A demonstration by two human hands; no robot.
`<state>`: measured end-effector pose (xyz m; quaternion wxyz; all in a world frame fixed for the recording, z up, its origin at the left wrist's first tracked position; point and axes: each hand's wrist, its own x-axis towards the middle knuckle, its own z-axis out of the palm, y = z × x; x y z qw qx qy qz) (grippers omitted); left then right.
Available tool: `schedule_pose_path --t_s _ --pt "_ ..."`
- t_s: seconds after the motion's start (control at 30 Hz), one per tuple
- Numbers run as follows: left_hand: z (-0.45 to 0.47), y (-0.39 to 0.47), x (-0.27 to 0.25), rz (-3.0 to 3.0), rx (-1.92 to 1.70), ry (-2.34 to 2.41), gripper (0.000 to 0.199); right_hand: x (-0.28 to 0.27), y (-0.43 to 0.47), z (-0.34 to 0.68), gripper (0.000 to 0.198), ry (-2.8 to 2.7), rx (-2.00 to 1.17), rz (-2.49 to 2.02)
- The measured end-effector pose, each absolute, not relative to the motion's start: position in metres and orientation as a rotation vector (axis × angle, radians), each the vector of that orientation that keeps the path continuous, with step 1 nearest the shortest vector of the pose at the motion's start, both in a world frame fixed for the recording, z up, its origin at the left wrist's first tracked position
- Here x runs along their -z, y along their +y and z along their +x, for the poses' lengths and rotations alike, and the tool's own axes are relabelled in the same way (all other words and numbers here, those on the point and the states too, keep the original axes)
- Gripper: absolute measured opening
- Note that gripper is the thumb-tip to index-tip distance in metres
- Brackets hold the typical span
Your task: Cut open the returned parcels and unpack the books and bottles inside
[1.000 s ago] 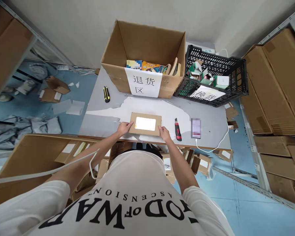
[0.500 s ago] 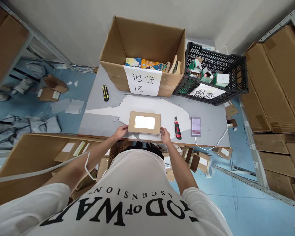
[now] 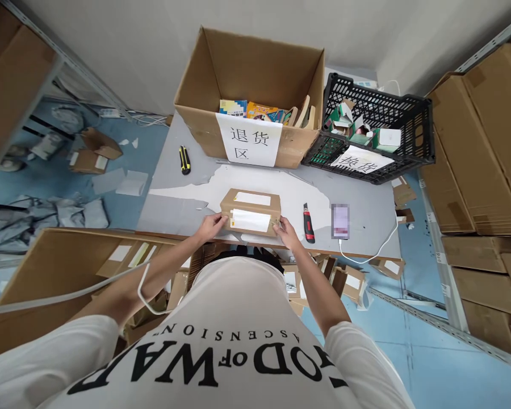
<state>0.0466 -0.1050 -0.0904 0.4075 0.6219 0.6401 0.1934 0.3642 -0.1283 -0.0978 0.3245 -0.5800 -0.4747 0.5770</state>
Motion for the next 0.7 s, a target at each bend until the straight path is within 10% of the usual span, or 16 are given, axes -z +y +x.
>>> schedule_pose_path --t_s 0.7 --pt "0.056 -0.076 0.070 1.603 -0.232 1.753 0.063 0.100 -0.102 0.389 0.053 -1.177 -1.487 -1.839"
